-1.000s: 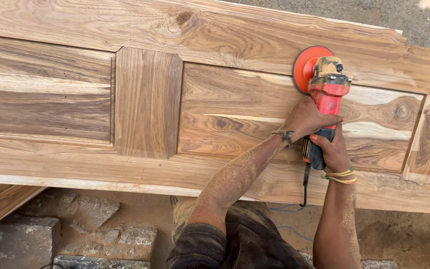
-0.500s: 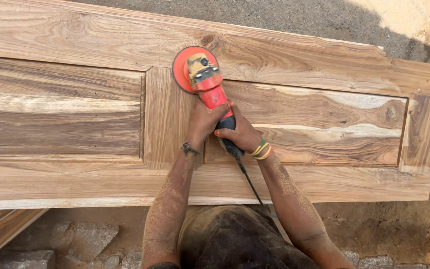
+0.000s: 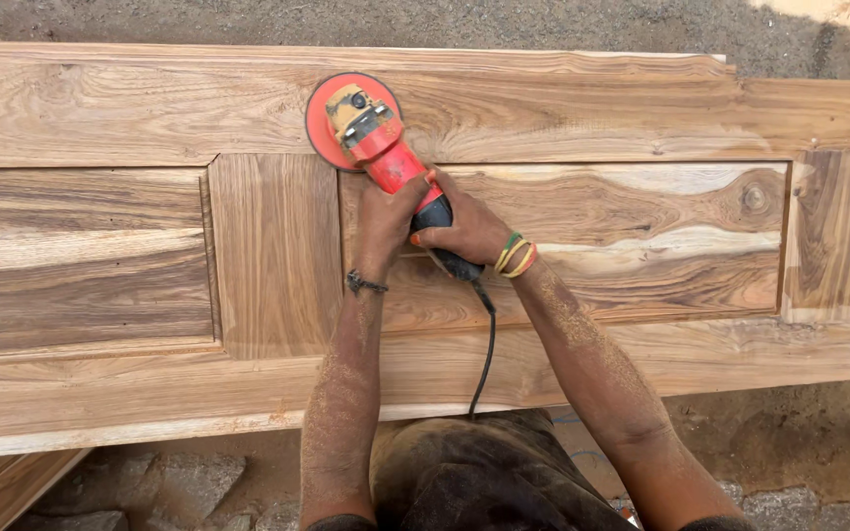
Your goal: The person uses a red angle grinder with a sanding disc to smooth the surface of a wooden door panel. They move the tool across the flat surfaces and along the raised edges of the panel's design.
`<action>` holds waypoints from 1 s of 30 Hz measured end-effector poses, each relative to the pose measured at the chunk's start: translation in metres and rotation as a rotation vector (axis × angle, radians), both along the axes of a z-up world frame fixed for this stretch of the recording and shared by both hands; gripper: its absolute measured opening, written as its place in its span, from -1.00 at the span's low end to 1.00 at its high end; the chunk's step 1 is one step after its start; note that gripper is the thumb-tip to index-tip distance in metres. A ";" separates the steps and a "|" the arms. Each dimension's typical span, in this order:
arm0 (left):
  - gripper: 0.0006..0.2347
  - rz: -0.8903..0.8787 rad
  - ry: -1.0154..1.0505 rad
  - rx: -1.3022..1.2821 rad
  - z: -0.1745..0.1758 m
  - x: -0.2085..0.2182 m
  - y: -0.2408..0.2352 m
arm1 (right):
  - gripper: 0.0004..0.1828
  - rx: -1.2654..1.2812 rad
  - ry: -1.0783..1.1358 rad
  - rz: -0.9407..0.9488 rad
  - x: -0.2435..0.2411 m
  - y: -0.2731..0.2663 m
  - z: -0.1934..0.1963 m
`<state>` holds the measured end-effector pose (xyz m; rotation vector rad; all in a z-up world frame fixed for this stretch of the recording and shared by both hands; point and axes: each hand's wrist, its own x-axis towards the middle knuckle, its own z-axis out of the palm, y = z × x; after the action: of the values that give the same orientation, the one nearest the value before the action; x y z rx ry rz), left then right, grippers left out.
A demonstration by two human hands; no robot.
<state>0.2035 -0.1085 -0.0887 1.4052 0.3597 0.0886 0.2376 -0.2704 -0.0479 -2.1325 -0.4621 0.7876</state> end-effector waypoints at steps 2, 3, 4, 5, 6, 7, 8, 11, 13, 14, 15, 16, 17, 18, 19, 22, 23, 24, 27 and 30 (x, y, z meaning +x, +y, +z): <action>-0.70 -0.035 0.092 0.036 0.008 0.009 -0.045 | 0.21 0.033 -0.023 -0.026 0.005 -0.046 0.006; -0.67 -0.042 0.080 0.020 0.011 0.012 -0.069 | 0.19 0.068 -0.031 -0.042 0.005 -0.068 0.009; -0.65 -0.046 0.073 0.020 0.013 0.017 -0.092 | 0.17 0.033 -0.015 -0.068 0.005 -0.090 0.011; -0.62 -0.049 0.067 0.019 0.015 0.022 -0.114 | 0.16 -0.003 0.001 -0.094 0.004 -0.112 0.014; -0.61 -0.080 0.070 0.034 0.016 0.028 -0.135 | 0.14 -0.041 0.008 -0.129 0.007 -0.134 0.017; -0.59 -0.110 0.074 0.050 0.017 0.033 -0.154 | 0.08 -0.020 0.009 -0.151 0.009 -0.155 0.021; -0.58 -0.134 0.085 0.063 0.017 0.035 -0.175 | 0.02 -0.002 0.016 -0.167 0.009 -0.175 0.025; -0.53 -0.206 0.056 0.079 0.019 0.048 -0.230 | -0.07 0.022 0.157 -0.312 0.008 -0.220 0.039; -0.51 -0.239 0.039 0.063 0.021 0.057 -0.266 | -0.08 0.086 0.226 -0.396 0.006 -0.246 0.047; -0.50 -0.263 0.026 0.051 0.022 0.061 -0.285 | -0.08 0.145 0.224 -0.418 0.006 -0.261 0.049; -0.49 -0.290 0.052 0.045 0.022 0.065 -0.301 | -0.07 0.204 0.221 -0.440 0.007 -0.277 0.051; -0.48 -0.322 0.079 0.041 0.021 0.068 -0.317 | -0.09 0.192 0.232 -0.475 0.006 -0.294 0.050; -0.47 -0.355 0.105 0.037 0.020 0.071 -0.334 | -0.11 0.180 0.242 -0.510 0.005 -0.311 0.049; -0.44 -0.369 0.097 0.052 0.019 0.075 -0.351 | -0.13 0.171 0.248 -0.541 0.005 -0.327 0.046; -0.42 -0.383 0.090 0.067 0.018 0.076 -0.368 | -0.15 0.190 0.235 -0.568 0.004 -0.343 0.043; -0.39 -0.458 0.101 0.113 0.010 0.087 -0.423 | -0.18 0.238 0.221 -0.647 -0.001 -0.396 0.032; -0.38 -0.493 0.109 0.133 0.007 0.091 -0.442 | -0.19 0.260 0.229 -0.687 -0.003 -0.413 0.027; -0.39 -0.515 0.078 0.143 0.003 0.095 -0.461 | -0.19 0.284 0.238 -0.723 -0.005 -0.431 0.022; -0.39 -0.568 0.009 0.193 -0.001 0.103 -0.518 | -0.18 0.348 0.118 -0.761 -0.011 -0.481 0.007; -0.36 -0.612 0.014 0.236 -0.004 0.115 -0.555 | -0.31 0.400 0.020 -0.784 -0.012 -0.514 -0.001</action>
<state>0.3186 -0.6634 -0.0930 1.6957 -0.0838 -0.3910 0.2251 -0.7845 -0.0485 -1.7111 0.2234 0.2348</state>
